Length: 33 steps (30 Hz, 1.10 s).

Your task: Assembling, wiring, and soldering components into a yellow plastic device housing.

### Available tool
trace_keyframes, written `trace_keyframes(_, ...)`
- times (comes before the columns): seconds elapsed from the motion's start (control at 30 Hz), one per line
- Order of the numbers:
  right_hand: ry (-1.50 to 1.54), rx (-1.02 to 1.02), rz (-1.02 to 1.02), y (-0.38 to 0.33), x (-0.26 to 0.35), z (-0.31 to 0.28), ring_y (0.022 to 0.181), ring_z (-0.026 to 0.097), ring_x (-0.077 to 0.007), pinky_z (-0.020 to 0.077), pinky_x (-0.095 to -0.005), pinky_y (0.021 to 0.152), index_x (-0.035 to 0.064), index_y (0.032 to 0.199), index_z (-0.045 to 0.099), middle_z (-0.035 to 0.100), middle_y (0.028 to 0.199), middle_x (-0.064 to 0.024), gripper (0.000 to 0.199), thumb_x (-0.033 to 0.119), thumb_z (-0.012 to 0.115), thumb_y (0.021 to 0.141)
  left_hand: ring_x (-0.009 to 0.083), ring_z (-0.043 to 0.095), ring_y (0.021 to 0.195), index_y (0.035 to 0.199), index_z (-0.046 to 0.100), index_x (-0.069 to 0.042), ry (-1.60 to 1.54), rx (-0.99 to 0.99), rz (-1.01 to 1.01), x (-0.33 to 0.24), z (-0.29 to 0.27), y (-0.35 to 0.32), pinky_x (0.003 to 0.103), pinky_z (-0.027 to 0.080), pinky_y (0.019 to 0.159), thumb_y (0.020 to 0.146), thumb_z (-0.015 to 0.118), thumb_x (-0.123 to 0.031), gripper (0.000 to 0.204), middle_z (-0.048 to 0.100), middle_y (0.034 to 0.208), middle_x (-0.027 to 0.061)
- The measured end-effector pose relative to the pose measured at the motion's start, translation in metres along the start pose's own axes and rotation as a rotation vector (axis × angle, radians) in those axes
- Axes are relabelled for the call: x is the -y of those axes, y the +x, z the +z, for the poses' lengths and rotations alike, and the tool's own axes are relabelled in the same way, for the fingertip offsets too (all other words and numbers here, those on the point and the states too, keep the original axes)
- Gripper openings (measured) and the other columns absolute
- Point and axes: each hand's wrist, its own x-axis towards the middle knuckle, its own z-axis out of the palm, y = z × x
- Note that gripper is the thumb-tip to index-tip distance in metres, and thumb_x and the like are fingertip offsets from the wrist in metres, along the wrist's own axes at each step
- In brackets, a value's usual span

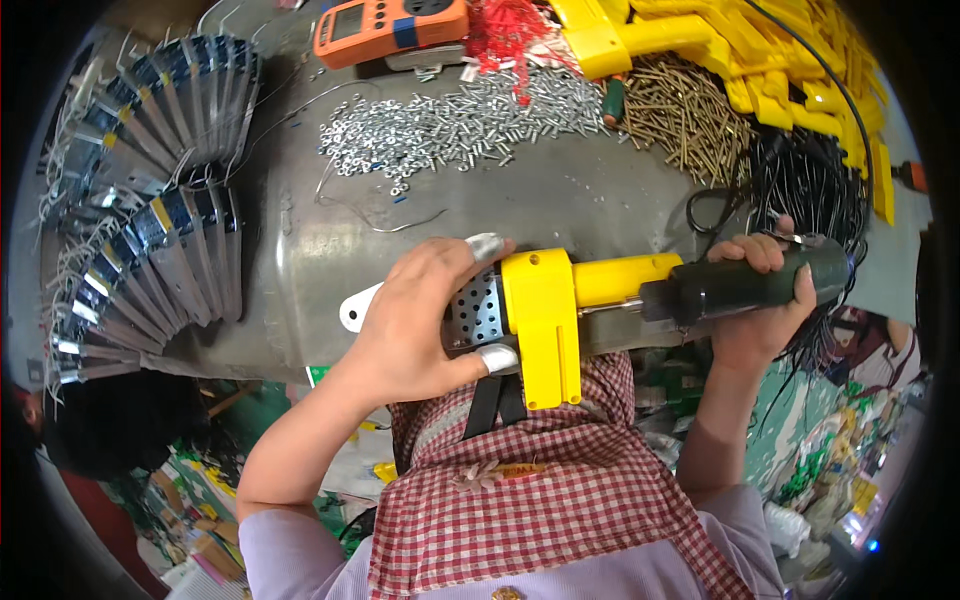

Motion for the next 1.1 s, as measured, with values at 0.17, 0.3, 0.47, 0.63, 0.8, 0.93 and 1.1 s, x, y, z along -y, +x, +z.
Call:
trace_keyframes(0.17,0.106,0.003,0.018,-0.01,-0.014,0.001,0.08,0.044,-0.0128,0.0375,-0.035,0.089,0.0076,0.123,0.044,0.042,0.081,0.0003,0.045,0.029,0.052,0.085,0.0383,0.051,0.108,0.128,0.042,-0.002,0.119,-0.023,-0.009,0.01,0.011,-0.014,0.044,0.042,0.093,0.06,0.08,-0.018,0.079,0.053,0.116,0.0191)
trace_keyframes(0.3,0.114,0.032,-0.025,-0.013,-0.013,-0.003,0.081,0.044,-0.013,0.0367,-0.0355,0.09,0.0065,0.124,0.044,0.042,0.083,-0.0002,0.045,0.028,0.053,0.085,0.0376,0.051,0.11,0.13,0.04,-0.003,-0.055,0.039,-0.084,0.003,0.002,-0.002,0.043,0.042,0.093,0.062,0.081,-0.019,0.081,0.055,0.119,0.0178)
trace_keyframes(0.47,0.148,0.019,0.016,-0.015,-0.012,-0.007,0.086,0.044,-0.0142,0.0355,-0.0346,0.093,0.0042,0.126,0.04,0.04,0.085,-0.0017,0.045,0.021,0.053,0.086,0.026,0.065,0.093,0.111,0.049,-0.003,0.023,-0.227,-0.492,0.021,-0.026,0.016,0.037,0.05,0.076,0.079,0.069,-0.01,0.038,0.066,0.098,0.0154)
trace_keyframes(0.63,0.115,0.048,0.018,-0.012,-0.011,-0.009,0.085,0.043,-0.0139,0.0345,-0.0364,0.093,0.0067,0.128,0.038,0.041,0.086,-0.0015,0.046,0.025,0.052,0.088,0.0335,0.062,0.079,0.098,0.051,-0.002,0.436,-0.263,-0.385,0.033,-0.029,0.026,0.04,0.048,0.069,0.078,0.064,-0.001,0.024,0.063,0.084,0.0164)
trace_keyframes(0.8,0.122,0.055,0.017,-0.012,-0.01,-0.009,0.086,0.043,-0.0145,0.035,-0.0368,0.093,0.0059,0.127,0.038,0.042,0.086,-0.0022,0.046,0.025,0.052,0.088,0.0296,0.057,0.082,0.091,0.049,-0.005,0.745,-0.064,-0.038,0.034,-0.03,0.032,0.039,0.049,0.07,0.073,0.056,0.0,0.02,0.057,0.081,0.0119)
trace_keyframes(0.93,0.128,0.047,0.037,-0.011,-0.01,-0.009,0.086,0.043,-0.0153,0.0353,-0.0377,0.094,0.0046,0.127,0.04,0.043,0.087,-0.0031,0.045,0.024,0.052,0.088,0.0266,0.057,0.084,0.089,0.05,-0.006,0.823,0.133,0.073,0.034,-0.049,0.034,0.036,0.05,0.07,0.075,0.054,-0.003,0.015,0.056,0.085,0.0095)
trace_keyframes(1.1,0.143,0.027,0.024,-0.01,-0.01,-0.01,0.086,0.044,-0.016,0.0355,-0.0381,0.095,0.0035,0.128,0.04,0.043,0.087,-0.0033,0.045,0.024,0.051,0.088,0.0249,0.059,0.086,0.086,0.053,-0.006,0.611,0.049,0.025,0.024,-0.041,0.017,0.033,0.05,0.07,0.074,0.063,-0.003,0.015,0.06,0.086,0.0068)
